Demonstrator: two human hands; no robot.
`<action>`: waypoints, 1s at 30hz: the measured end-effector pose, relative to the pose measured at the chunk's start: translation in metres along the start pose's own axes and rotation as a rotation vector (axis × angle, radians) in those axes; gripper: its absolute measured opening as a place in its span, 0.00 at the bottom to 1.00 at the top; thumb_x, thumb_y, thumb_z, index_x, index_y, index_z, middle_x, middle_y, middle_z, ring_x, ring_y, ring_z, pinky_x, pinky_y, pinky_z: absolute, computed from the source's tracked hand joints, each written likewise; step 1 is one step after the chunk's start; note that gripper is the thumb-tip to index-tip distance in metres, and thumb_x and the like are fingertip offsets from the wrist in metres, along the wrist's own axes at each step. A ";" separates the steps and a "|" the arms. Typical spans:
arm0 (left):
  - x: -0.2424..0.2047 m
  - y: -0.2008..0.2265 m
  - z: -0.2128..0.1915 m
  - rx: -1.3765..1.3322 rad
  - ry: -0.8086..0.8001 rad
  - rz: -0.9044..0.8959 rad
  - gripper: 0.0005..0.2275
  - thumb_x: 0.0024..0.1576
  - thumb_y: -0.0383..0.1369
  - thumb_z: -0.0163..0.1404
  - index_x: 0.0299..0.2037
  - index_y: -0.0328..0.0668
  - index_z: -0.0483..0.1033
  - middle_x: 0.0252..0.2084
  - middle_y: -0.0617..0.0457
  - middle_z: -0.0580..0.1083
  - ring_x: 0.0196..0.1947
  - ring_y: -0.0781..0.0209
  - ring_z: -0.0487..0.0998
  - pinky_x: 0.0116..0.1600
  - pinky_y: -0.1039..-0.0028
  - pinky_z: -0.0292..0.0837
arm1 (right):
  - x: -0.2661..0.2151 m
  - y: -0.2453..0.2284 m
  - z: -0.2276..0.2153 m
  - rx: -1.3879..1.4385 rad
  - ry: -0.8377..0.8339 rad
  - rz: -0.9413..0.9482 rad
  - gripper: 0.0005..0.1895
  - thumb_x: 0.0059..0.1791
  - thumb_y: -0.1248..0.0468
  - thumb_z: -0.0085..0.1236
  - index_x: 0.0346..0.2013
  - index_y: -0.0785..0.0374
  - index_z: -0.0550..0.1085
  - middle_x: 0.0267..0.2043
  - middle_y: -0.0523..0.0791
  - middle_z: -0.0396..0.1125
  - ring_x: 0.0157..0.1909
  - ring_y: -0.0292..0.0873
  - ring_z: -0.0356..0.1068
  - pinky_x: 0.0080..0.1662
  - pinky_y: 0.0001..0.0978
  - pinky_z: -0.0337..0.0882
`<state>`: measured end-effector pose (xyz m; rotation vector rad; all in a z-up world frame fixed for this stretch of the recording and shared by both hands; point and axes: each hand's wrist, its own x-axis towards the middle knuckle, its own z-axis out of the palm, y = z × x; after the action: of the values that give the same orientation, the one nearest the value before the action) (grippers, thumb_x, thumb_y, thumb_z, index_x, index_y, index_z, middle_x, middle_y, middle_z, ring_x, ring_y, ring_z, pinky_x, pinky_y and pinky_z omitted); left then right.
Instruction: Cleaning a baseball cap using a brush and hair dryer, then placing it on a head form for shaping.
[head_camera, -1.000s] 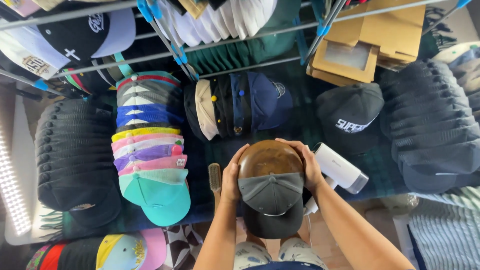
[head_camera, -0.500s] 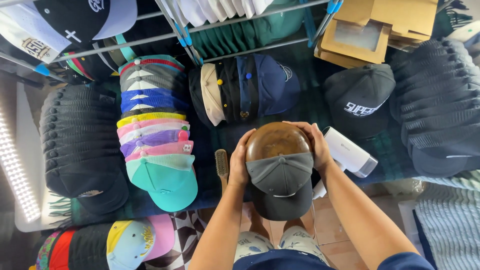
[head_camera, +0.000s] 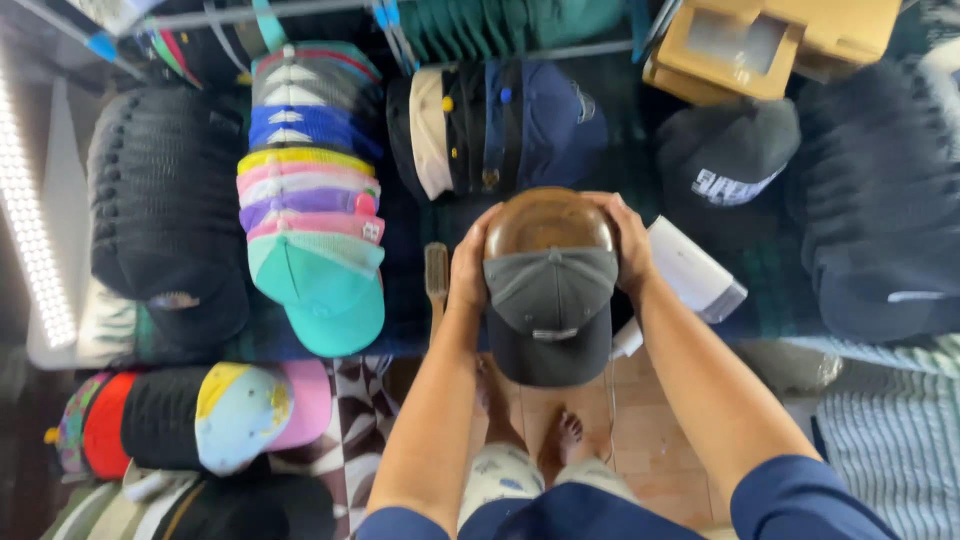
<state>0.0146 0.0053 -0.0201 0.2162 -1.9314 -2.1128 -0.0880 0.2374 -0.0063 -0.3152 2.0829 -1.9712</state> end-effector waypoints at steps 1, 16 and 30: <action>-0.006 0.001 0.000 0.004 0.006 -0.001 0.25 0.68 0.49 0.31 0.64 0.45 0.74 0.65 0.44 0.71 0.69 0.48 0.66 0.74 0.58 0.53 | -0.007 -0.001 0.004 0.003 -0.007 0.001 0.29 0.61 0.50 0.29 0.55 0.63 0.77 0.59 0.55 0.70 0.65 0.53 0.66 0.69 0.44 0.57; -0.008 0.001 -0.001 0.145 0.120 -0.054 0.25 0.66 0.51 0.32 0.58 0.50 0.80 0.57 0.45 0.78 0.60 0.47 0.75 0.67 0.58 0.65 | -0.011 0.005 0.005 -0.039 0.203 0.039 0.23 0.60 0.51 0.39 0.47 0.58 0.82 0.45 0.46 0.74 0.52 0.44 0.71 0.59 0.42 0.69; -0.050 0.066 0.026 0.235 0.462 -0.324 0.19 0.60 0.46 0.46 0.52 0.44 0.78 0.48 0.56 0.75 0.43 0.65 0.75 0.51 0.73 0.69 | -0.072 -0.063 0.040 -0.198 0.458 0.282 0.27 0.53 0.43 0.38 0.54 0.58 0.73 0.53 0.44 0.68 0.57 0.44 0.67 0.57 0.37 0.61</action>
<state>0.0607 0.0398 0.0442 1.0287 -1.9404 -1.7844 -0.0082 0.2200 0.0569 0.4161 2.4356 -1.7927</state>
